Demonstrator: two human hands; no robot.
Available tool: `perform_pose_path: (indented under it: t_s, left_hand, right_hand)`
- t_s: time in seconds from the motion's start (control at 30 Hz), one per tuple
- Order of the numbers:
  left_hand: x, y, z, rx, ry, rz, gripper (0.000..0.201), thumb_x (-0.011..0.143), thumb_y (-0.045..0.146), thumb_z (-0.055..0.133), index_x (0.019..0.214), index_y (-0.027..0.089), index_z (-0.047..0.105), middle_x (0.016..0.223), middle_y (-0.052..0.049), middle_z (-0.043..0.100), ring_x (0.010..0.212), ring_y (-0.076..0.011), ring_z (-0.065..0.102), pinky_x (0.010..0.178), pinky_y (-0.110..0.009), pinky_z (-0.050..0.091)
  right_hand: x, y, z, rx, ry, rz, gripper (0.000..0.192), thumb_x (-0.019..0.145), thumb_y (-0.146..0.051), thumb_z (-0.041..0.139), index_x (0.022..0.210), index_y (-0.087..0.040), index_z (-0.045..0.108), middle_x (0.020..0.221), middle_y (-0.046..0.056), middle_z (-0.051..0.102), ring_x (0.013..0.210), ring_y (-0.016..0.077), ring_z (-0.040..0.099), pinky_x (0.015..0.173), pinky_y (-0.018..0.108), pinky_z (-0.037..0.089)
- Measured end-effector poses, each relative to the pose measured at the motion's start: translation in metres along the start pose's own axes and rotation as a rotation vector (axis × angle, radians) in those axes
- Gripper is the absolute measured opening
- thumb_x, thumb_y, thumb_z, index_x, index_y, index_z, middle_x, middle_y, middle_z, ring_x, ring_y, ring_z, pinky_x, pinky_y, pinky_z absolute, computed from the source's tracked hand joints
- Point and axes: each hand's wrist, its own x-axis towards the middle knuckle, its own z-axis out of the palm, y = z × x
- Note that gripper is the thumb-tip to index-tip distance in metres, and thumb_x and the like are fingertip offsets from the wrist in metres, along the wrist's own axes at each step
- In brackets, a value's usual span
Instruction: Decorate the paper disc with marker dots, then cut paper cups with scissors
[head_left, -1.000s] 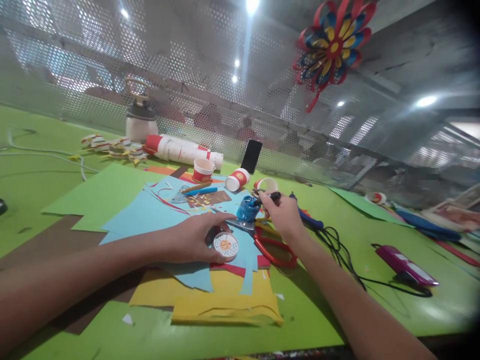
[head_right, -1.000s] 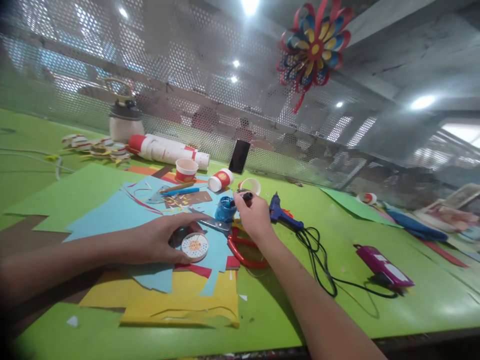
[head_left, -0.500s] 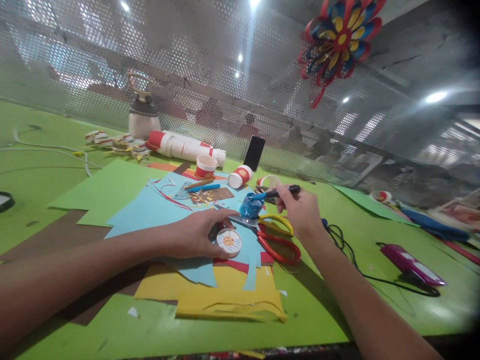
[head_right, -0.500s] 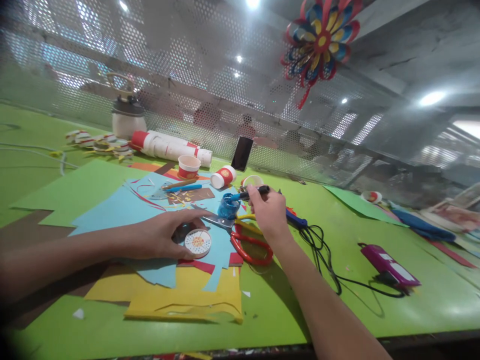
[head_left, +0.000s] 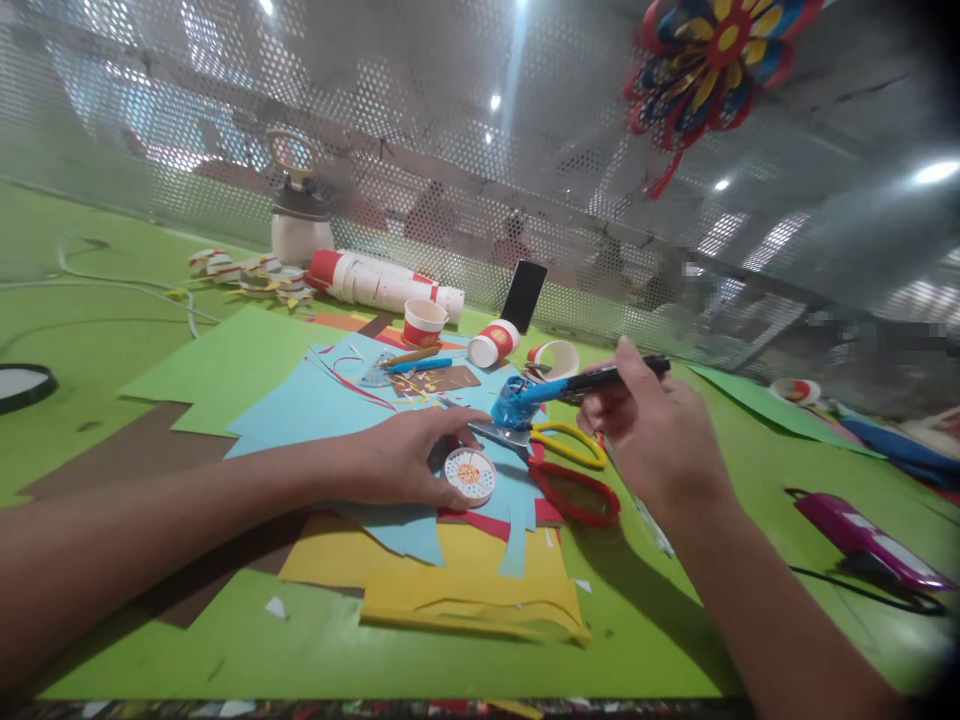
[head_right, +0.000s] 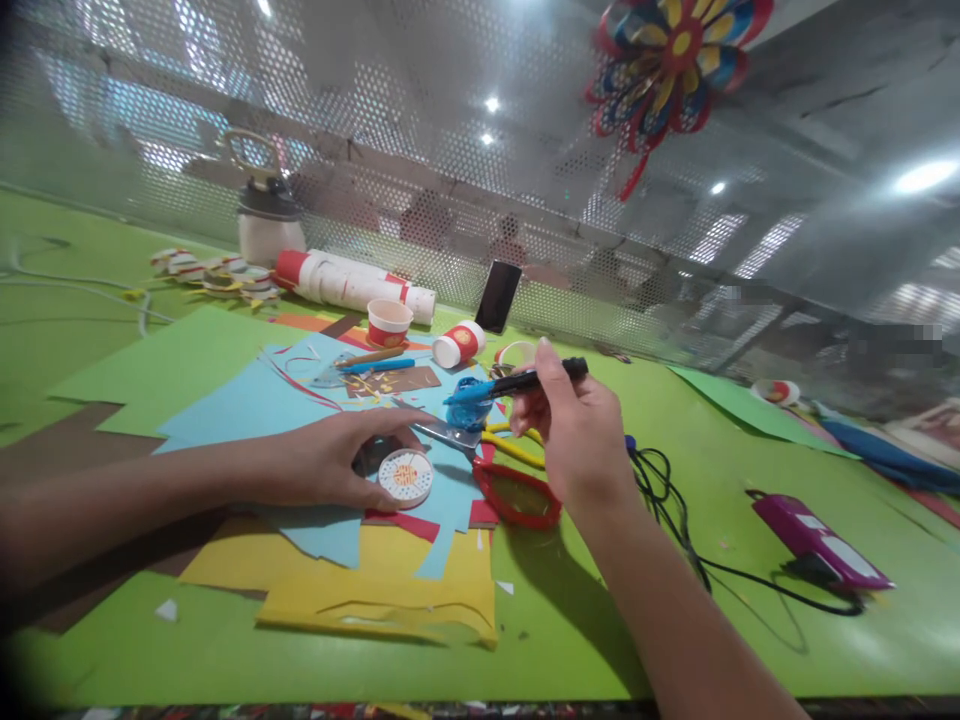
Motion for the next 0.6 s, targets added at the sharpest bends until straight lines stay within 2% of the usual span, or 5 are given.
perform_pose_path:
  t_s: [0.17,0.27,0.47,0.6]
  left_hand:
    - [0.0,-0.003,0.0,0.011,0.009,0.019,0.082,0.069,0.041,0.077,0.14,0.02,0.043,0.118,-0.006,0.066,0.101,-0.023,0.061,0.085,-0.03,0.047]
    - [0.0,-0.003,0.0,0.007,0.012,0.004,0.081,0.069,0.043,0.077,0.14,0.021,0.044,0.118,-0.006,0.065,0.101,-0.0227,0.061,0.084,-0.03,0.047]
    - [0.0,-0.002,0.0,0.012,0.009,-0.006,0.081,0.068,0.038,0.079,0.14,0.022,0.044,0.117,-0.006,0.066,0.099,-0.0218,0.062,0.084,-0.03,0.047]
    - [0.001,-0.003,0.001,0.021,0.014,-0.003,0.082,0.068,0.039,0.079,0.14,0.024,0.044,0.118,-0.006,0.065,0.1,-0.0221,0.062,0.085,-0.03,0.047]
  right_hand:
    - [-0.012,0.007,0.003,-0.073,-0.219,0.091,0.02,0.073,-0.038,0.076,0.073,-0.019,0.068,0.05,-0.003,0.054,0.046,0.0105,0.049,0.044,0.025,0.043]
    - [-0.016,0.011,0.002,-0.144,-0.312,0.112,0.021,0.071,-0.033,0.079,0.081,-0.019,0.068,0.055,-0.004,0.058,0.05,0.0102,0.052,0.049,0.025,0.044]
    - [-0.018,0.016,0.004,-0.341,-0.33,0.061,0.027,0.078,-0.044,0.072,0.067,-0.02,0.062,0.053,-0.002,0.06,0.047,0.0115,0.053,0.048,0.026,0.044]
    - [-0.02,0.02,0.005,-0.357,-0.336,0.074,0.027,0.076,-0.046,0.073,0.073,-0.021,0.063,0.056,-0.002,0.062,0.047,0.0125,0.054,0.046,0.027,0.045]
